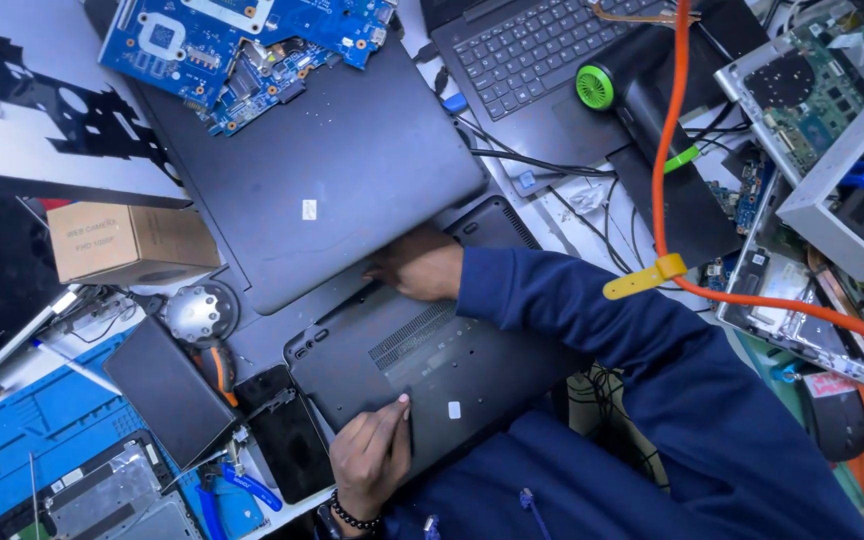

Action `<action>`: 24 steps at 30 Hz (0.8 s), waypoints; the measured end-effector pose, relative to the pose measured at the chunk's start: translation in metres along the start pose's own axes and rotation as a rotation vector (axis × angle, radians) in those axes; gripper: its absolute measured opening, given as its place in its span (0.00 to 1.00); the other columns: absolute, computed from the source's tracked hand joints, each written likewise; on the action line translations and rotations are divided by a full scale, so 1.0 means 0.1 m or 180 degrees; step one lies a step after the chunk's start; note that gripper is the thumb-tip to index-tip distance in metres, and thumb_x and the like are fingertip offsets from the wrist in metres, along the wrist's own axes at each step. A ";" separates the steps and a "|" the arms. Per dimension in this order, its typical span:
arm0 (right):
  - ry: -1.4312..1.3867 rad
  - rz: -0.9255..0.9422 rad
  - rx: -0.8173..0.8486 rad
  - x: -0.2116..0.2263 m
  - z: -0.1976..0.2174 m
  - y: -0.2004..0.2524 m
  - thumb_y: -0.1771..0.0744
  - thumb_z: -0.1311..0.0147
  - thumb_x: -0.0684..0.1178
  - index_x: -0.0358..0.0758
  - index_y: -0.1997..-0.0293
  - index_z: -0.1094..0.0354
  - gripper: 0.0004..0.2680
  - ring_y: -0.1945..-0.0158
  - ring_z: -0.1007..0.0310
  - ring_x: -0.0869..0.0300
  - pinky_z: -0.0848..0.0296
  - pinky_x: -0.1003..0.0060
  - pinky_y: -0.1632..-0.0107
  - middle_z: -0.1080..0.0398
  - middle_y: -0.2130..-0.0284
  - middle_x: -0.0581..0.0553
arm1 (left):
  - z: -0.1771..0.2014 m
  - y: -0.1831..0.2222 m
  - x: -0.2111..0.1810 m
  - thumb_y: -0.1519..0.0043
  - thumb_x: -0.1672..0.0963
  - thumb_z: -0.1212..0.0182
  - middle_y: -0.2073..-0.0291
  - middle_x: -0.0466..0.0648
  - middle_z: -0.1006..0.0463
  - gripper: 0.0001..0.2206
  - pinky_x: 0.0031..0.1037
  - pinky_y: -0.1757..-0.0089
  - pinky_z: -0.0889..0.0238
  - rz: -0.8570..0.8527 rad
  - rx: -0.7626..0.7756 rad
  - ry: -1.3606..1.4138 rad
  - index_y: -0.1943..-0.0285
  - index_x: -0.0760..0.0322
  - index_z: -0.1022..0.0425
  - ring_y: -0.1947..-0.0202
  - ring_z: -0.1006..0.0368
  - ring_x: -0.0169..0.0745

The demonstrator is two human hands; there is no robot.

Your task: Opening the bottom case of a laptop using a prying tool to access internal components.

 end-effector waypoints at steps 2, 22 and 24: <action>-0.0006 -0.0046 0.0020 0.02 0.07 0.02 0.29 0.52 0.60 0.45 0.49 0.24 0.13 0.56 0.25 0.37 0.26 0.46 0.54 0.23 0.58 0.32 | -0.01 0.01 0.00 0.39 0.64 0.36 0.63 0.52 0.16 0.07 0.26 0.67 0.29 0.0024 -0.0016 0.0009 0.53 0.74 0.20 0.73 0.23 0.39; 0.0142 -0.0053 -0.0827 -0.33 0.57 0.92 0.28 0.53 0.56 0.31 0.46 0.27 0.16 0.39 0.28 0.42 0.37 0.45 0.33 0.26 0.45 0.31 | 0.19 0.38 -0.32 0.41 0.63 0.34 0.66 0.50 0.14 0.06 0.24 0.67 0.26 0.0636 -0.0111 0.0570 0.57 0.71 0.18 0.73 0.18 0.36; 0.0194 -0.0022 -0.1606 -0.29 0.61 0.92 0.30 0.46 0.45 0.29 0.53 0.24 0.08 0.51 0.21 0.44 0.26 0.50 0.39 0.22 0.57 0.32 | 0.22 0.68 -0.32 0.41 0.58 0.35 0.81 0.44 0.16 0.05 0.15 0.76 0.30 0.1882 -0.0164 0.0712 0.62 0.65 0.15 0.86 0.24 0.24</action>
Point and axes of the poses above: each hand's wrist, its own y-axis away from the middle knuckle, its own z-axis out of the back of the hand, x = y × z, the point moved 2 cm from there along -y, towards the middle knuckle
